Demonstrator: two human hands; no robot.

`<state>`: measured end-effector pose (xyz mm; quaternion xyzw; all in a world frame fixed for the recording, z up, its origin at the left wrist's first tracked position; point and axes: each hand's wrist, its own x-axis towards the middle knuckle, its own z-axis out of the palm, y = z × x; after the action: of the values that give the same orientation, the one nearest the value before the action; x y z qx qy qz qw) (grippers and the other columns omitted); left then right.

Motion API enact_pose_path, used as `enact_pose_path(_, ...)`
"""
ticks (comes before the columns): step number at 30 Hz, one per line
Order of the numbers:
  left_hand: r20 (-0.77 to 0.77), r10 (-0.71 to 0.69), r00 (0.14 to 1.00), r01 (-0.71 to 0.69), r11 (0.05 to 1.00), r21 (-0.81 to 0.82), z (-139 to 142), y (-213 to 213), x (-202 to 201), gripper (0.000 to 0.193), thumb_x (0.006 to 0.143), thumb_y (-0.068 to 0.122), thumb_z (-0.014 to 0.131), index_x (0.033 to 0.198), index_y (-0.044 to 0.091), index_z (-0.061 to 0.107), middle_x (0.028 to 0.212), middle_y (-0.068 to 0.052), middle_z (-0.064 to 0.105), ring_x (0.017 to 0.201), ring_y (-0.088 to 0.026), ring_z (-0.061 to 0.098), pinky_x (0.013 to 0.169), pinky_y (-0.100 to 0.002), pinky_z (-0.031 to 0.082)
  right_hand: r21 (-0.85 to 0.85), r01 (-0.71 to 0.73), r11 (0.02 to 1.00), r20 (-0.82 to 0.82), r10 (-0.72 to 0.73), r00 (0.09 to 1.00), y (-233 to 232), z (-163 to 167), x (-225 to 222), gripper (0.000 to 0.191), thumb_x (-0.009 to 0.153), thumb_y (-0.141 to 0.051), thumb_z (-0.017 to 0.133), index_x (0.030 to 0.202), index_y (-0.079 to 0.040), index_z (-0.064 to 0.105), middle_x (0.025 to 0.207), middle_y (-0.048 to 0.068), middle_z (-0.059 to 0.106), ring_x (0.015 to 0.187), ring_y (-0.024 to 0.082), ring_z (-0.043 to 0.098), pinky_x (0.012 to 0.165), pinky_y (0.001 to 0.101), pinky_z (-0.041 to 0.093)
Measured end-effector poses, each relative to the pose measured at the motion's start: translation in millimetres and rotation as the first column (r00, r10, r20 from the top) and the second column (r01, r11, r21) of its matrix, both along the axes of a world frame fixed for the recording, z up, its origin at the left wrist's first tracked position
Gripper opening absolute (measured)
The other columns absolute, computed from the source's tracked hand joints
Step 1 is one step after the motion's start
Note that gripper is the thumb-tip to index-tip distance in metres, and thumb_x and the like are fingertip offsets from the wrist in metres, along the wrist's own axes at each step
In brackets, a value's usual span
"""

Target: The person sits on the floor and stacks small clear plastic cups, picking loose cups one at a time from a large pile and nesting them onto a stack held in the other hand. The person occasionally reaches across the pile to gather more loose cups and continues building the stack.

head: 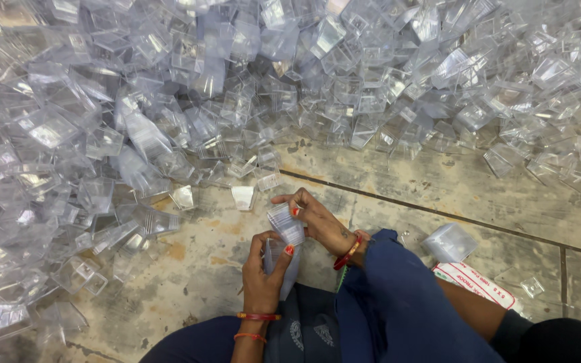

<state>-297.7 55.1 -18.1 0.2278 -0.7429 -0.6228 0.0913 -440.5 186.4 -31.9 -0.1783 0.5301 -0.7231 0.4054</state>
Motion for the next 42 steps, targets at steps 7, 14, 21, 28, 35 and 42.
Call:
enact_pose_path(7,-0.048,0.06,0.997,-0.055,0.993,0.108,-1,-3,-3,0.073,0.085,0.023,0.072,0.151,0.017,0.043,0.104,-0.012,0.071,0.093,-0.018,0.067,0.081,-0.03,0.055,0.044,-0.006,0.999,-0.218,0.015,0.976,-2,-9,20,0.03,0.109,-0.039,0.046,0.115,-0.01,0.045,0.151,0.014,0.053,0.136,0.022,0.05,0.109,0.0373,0.045)
enact_pose_path(14,0.037,0.157,0.987,-0.155,0.858,0.489,-9,-13,-7,0.061,0.092,0.022,0.06,0.151,0.022,0.044,0.115,-0.009,0.069,0.083,-0.022,0.074,0.064,-0.037,0.06,0.407,0.267,0.873,-0.708,0.117,0.697,-25,-7,-20,0.043,0.098,-0.034,0.058,0.136,-0.013,0.054,0.12,0.013,0.068,0.091,0.023,0.072,0.078,0.0386,0.059)
enact_pose_path(21,0.098,0.169,0.981,-0.195,0.898,0.395,-29,-17,-8,0.065,0.092,0.024,0.064,0.154,0.022,0.046,0.12,-0.017,0.069,0.088,-0.029,0.073,0.072,-0.037,0.059,0.502,0.384,0.774,-0.859,0.398,0.321,-49,-4,-71,0.016,0.096,-0.026,0.067,0.105,-0.016,0.077,0.084,0.005,0.078,0.076,0.027,0.072,0.065,0.0432,0.053)
enact_pose_path(28,0.057,0.035,0.998,-0.039,0.997,0.068,-35,-9,-5,0.076,0.093,0.025,0.067,0.16,0.021,0.033,0.154,-0.015,0.048,0.139,-0.024,0.047,0.11,-0.037,0.039,0.461,-0.24,0.855,-0.491,0.47,0.733,-19,0,-44,0.033,0.101,-0.036,0.059,0.106,-0.008,0.077,0.073,0.012,0.073,0.062,0.025,0.064,0.057,0.0382,0.051)
enact_pose_path(35,0.115,0.226,0.967,-0.253,0.889,0.381,-42,-18,-5,0.069,0.093,0.022,0.063,0.158,0.019,0.041,0.141,-0.018,0.061,0.105,-0.025,0.061,0.088,-0.037,0.052,0.613,0.307,0.728,-0.755,0.426,0.498,-104,0,-61,0.037,0.094,-0.05,0.06,0.101,-0.016,0.074,0.069,0.009,0.075,0.067,0.027,0.072,0.067,0.042,0.055)
enact_pose_path(42,0.041,0.227,0.973,-0.231,0.946,0.23,-60,-28,-1,0.066,0.095,0.023,0.064,0.157,0.016,0.041,0.153,-0.011,0.053,0.128,-0.018,0.057,0.102,-0.029,0.045,0.673,0.171,0.72,-0.62,0.423,0.66,-77,-4,-58,0.031,0.094,-0.039,0.053,0.097,-0.019,0.076,0.063,0.0,0.074,0.07,0.019,0.075,0.067,0.0375,0.056)
